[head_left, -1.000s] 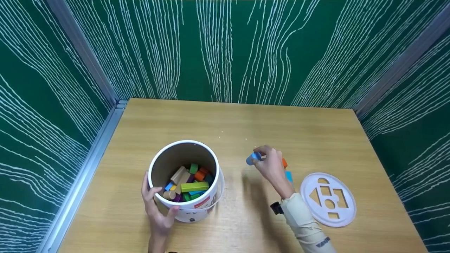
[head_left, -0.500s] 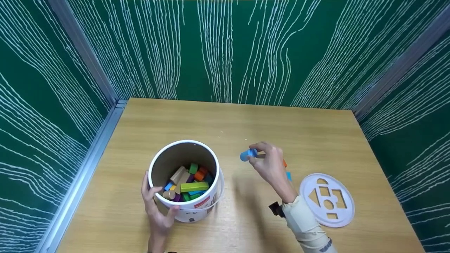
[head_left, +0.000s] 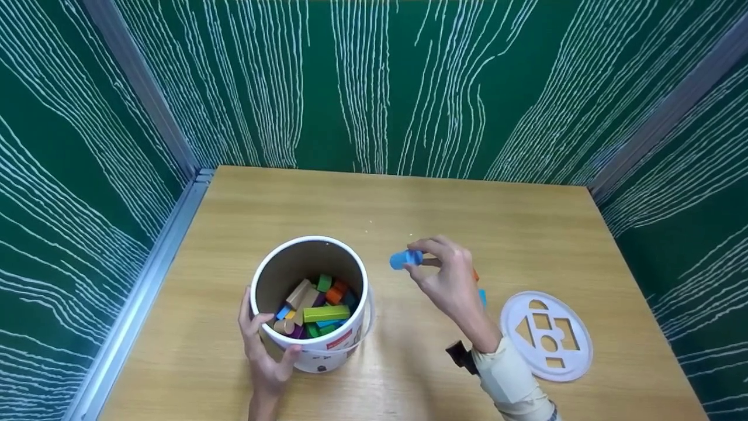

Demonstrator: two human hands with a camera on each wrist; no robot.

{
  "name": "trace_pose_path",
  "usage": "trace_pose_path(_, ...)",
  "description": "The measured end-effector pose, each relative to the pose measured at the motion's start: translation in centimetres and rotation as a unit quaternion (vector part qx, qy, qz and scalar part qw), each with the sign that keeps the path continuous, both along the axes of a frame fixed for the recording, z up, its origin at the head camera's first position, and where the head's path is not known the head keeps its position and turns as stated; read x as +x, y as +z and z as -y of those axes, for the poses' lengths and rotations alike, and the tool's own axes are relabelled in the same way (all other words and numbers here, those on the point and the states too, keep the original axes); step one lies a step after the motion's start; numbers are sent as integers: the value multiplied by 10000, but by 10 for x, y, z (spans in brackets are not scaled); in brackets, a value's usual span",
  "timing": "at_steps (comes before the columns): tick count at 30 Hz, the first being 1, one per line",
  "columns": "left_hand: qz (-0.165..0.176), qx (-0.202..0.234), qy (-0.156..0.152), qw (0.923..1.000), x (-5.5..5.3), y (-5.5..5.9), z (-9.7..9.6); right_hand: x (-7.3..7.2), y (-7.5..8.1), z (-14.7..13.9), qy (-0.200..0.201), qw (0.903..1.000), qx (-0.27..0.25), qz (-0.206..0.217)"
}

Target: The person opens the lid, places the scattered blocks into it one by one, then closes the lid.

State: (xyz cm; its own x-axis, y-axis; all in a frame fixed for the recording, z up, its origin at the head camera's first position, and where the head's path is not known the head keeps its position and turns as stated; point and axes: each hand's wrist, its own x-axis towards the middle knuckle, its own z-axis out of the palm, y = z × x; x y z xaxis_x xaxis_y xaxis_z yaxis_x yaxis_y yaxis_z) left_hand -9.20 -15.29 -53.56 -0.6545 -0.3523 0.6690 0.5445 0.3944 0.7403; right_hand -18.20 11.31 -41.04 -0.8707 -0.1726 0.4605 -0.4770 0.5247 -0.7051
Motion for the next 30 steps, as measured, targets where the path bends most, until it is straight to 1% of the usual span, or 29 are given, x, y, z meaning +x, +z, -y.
trace_pose_path(2,-109,9,-16,9999,2,7,-3,5,4,2,68,10000,-9,-16)
trace_pose_path(5,-249,60,-44,9997,3,15,-6,11,10,5,181,9998,-28,-13)
trace_pose_path(10,-147,86,-13,9999,5,19,-7,18,18,9,357,9993,-42,63)
trace_pose_path(12,-112,69,-2,9999,4,18,-7,20,20,11,414,9991,-43,96)
trace_pose_path(15,-77,43,10,10000,2,11,-5,23,24,15,487,9987,-46,142)
trace_pose_path(19,-44,40,21,10000,-4,-7,1,26,26,19,583,9982,29,129)
trace_pose_path(22,2,61,24,10000,-6,-18,5,27,26,23,654,9978,106,53)
trace_pose_path(24,45,71,14,10000,-6,-22,6,28,25,25,728,9973,121,38)
trace_pose_path(27,63,92,-4,9999,-6,-24,7,28,25,29,907,9958,79,91)
trace_pose_path(30,25,62,11,10000,-7,-24,7,28,23,32,1063,9943,57,40)
